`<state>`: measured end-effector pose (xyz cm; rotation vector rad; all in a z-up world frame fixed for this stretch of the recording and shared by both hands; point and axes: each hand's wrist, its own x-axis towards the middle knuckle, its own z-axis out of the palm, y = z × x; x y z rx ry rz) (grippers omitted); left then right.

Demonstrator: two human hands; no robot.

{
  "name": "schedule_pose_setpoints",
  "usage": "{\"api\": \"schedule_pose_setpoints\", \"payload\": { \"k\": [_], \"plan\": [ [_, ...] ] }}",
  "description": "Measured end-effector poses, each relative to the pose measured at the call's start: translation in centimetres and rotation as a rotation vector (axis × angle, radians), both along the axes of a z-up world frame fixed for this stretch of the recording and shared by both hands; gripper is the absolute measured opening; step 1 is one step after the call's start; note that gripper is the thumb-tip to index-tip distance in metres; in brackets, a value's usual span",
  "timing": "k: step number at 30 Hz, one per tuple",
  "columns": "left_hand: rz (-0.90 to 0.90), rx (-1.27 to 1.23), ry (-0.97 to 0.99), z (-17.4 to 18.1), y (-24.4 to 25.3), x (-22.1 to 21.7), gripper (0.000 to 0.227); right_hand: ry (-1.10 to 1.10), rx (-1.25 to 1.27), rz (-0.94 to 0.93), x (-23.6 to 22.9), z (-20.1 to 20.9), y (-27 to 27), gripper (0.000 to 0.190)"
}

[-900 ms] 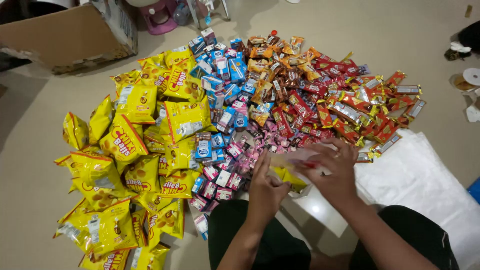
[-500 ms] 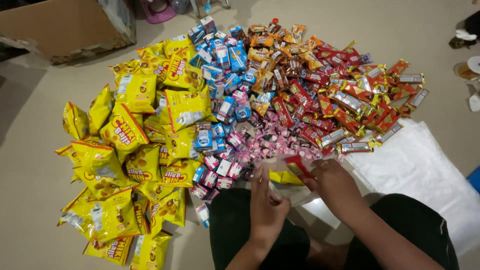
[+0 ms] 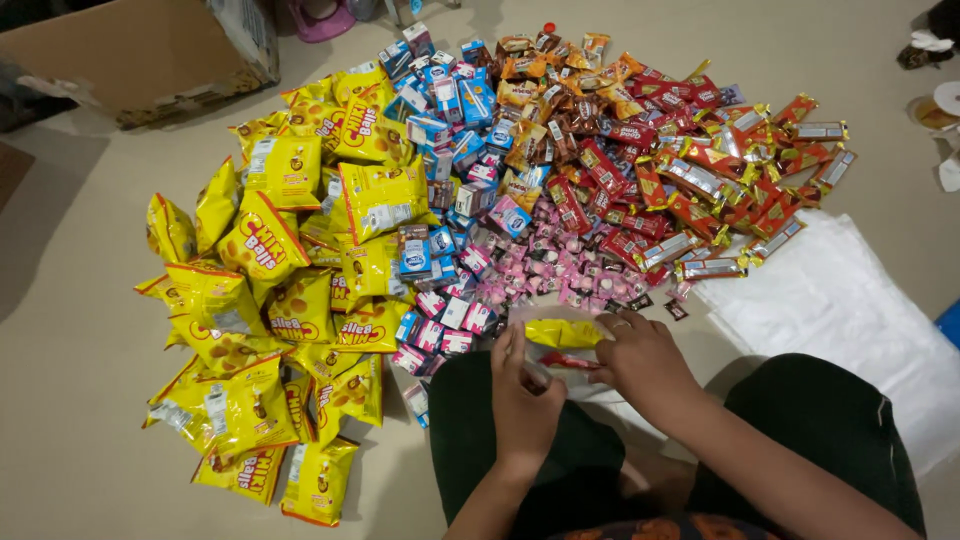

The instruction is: Sorting and placing various snack packages into clear plastic bags

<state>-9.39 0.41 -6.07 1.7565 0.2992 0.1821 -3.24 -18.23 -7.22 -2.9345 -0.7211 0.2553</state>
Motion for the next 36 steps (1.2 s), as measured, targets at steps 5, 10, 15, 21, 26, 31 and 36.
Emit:
{"api": "schedule_pose_setpoints", "payload": {
  "k": [5, 10, 15, 21, 26, 31, 36],
  "plan": [
    [-0.014, 0.081, -0.019, 1.1, 1.0, -0.9, 0.086, 0.067, 0.115, 0.031, -0.1, -3.8, -1.2, 0.052],
    [-0.076, 0.153, 0.151, 2.7, 1.9, -1.4, 0.079, 0.156, -0.064, -0.056, -0.1, 0.7, -0.6, 0.063],
    [0.087, 0.806, -0.105, -0.9, 4.7, 0.7, 0.02, 0.137, 0.11, 0.013, 0.3, 5.8, -1.1, 0.044],
    [-0.079, 0.567, -0.356, 0.4, 6.5, 2.4, 0.032, 0.154, 0.19, 0.005, 1.3, 9.4, -0.8, 0.05],
    [-0.19, 0.433, -0.24, -0.8, 6.3, 3.3, 0.05, 0.28, 0.355, 0.086, 4.9, 9.0, -3.2, 0.041],
    [-0.194, 0.224, 0.013, 1.0, 5.7, 3.0, 0.057, 0.202, 0.758, 0.023, 9.6, 11.8, -2.7, 0.027],
    [-0.231, 0.091, -0.034, -1.9, 4.9, 3.5, 0.063, 0.488, 0.771, -0.648, 20.8, 2.1, 2.2, 0.04]
  ]
}}
